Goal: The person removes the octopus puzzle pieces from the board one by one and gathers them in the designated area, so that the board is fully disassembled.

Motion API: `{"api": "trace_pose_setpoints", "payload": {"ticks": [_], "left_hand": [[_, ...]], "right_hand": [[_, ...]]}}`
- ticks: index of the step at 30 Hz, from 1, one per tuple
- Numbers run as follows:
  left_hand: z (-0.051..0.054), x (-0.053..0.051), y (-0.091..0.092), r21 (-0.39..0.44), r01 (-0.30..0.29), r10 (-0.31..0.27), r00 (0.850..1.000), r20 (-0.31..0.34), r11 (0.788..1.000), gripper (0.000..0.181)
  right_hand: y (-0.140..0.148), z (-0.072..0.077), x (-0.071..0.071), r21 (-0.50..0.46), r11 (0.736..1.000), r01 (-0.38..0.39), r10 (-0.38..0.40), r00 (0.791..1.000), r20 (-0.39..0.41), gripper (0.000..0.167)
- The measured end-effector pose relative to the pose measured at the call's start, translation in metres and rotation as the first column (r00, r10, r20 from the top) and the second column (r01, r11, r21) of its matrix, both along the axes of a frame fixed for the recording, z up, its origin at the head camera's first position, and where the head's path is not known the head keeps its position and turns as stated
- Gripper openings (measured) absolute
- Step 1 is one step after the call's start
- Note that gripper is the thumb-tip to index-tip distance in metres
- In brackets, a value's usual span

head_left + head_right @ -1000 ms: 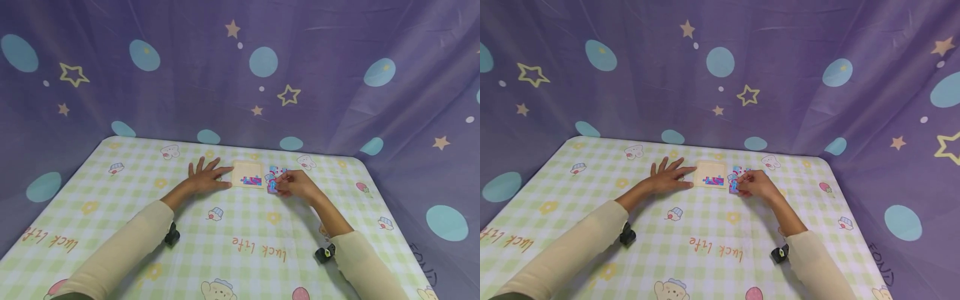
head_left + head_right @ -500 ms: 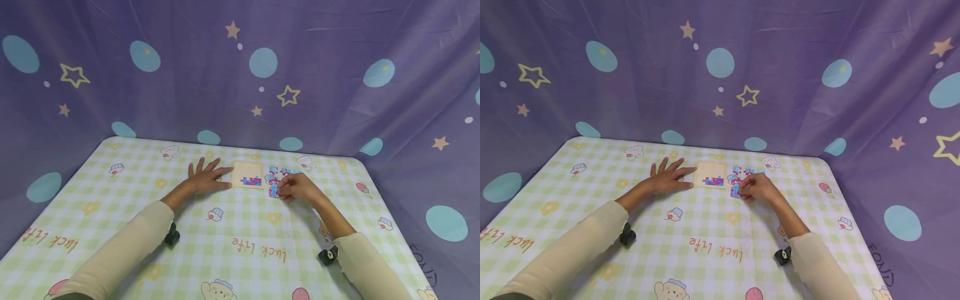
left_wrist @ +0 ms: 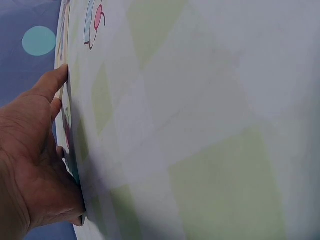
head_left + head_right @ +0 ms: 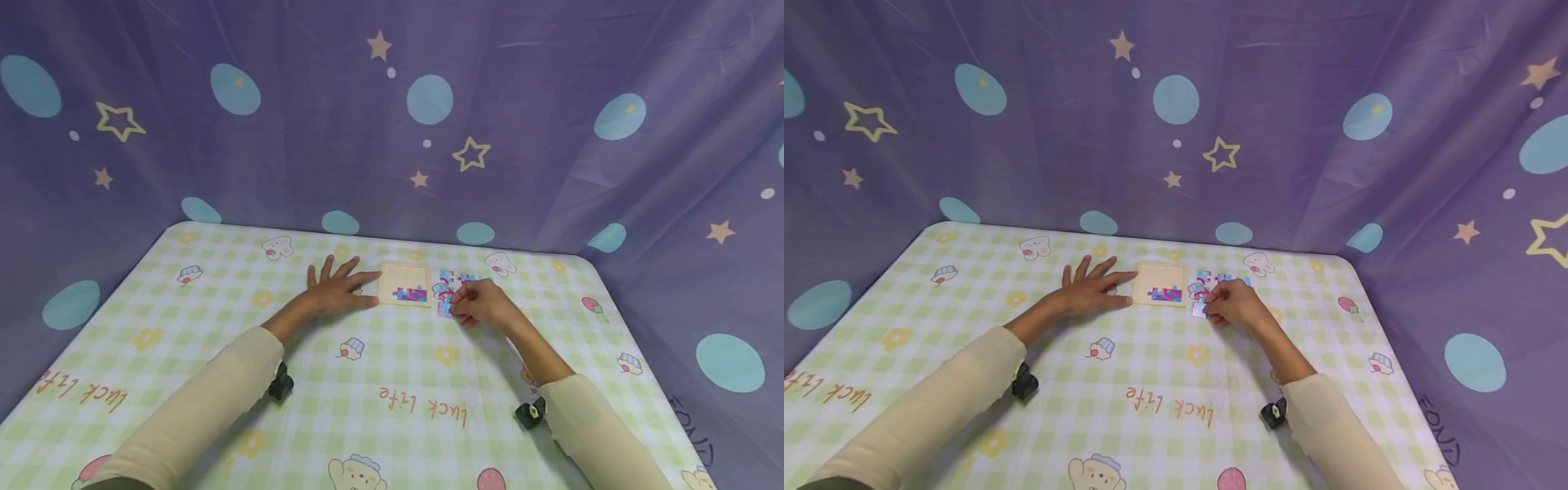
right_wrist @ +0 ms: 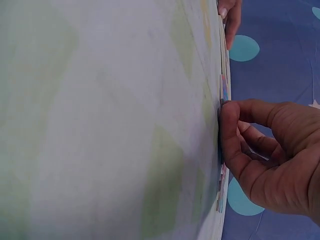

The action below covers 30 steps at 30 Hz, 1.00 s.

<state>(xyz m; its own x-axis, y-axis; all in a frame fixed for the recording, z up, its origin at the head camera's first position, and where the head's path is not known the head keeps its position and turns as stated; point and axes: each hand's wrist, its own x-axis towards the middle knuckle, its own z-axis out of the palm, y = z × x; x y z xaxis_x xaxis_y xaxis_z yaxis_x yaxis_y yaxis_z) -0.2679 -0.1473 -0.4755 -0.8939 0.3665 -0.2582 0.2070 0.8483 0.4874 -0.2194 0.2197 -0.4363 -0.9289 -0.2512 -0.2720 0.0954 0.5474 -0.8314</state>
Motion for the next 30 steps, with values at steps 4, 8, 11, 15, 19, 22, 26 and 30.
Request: {"api": "trace_pose_setpoints", "payload": {"ticks": [4,8,11,15,19,22,26,30], "left_hand": [[0.001,0.0,0.001,0.004,0.002,-0.002,1.0,0.0,1.0,0.084],[0.002,0.001,0.001,-0.003,0.0,0.0,1.0,-0.001,1.0,0.084],[0.002,0.0,0.001,-0.006,0.002,-0.002,1.0,-0.002,1.0,0.084],[0.003,0.0,0.001,0.001,0.008,-0.008,1.0,-0.001,1.0,0.084],[0.003,0.0,0.0,0.006,0.013,-0.013,1.0,-0.006,1.0,0.084],[0.003,-0.001,-0.001,0.004,0.011,-0.011,1.0,-0.006,1.0,0.084],[0.001,-0.001,0.0,0.002,0.012,-0.012,1.0,-0.005,1.0,0.084],[0.0,-0.001,0.0,-0.002,0.006,-0.006,1.0,-0.003,1.0,0.083]], "right_hand": [[-0.001,0.0,-0.001,0.011,1.0,0.008,-0.008,1.0,-0.009,0.014],[-0.004,0.0,-0.003,0.001,1.0,0.018,-0.018,0.999,-0.031,0.014],[-0.008,0.001,-0.006,-0.011,1.0,0.017,-0.018,0.999,-0.049,0.012],[-0.015,0.003,-0.008,-0.037,0.999,0.003,-0.006,0.997,-0.072,0.012],[-0.024,0.006,-0.012,-0.072,0.997,0.0,-0.005,0.997,-0.071,0.014],[-0.031,0.007,-0.014,-0.083,0.996,-0.013,0.007,0.997,-0.076,0.016],[-0.039,0.008,-0.017,-0.085,0.995,-0.046,0.036,0.993,-0.112,0.019],[-0.046,0.007,-0.02,-0.079,0.995,-0.067,0.055,0.989,-0.141,0.021]]}}
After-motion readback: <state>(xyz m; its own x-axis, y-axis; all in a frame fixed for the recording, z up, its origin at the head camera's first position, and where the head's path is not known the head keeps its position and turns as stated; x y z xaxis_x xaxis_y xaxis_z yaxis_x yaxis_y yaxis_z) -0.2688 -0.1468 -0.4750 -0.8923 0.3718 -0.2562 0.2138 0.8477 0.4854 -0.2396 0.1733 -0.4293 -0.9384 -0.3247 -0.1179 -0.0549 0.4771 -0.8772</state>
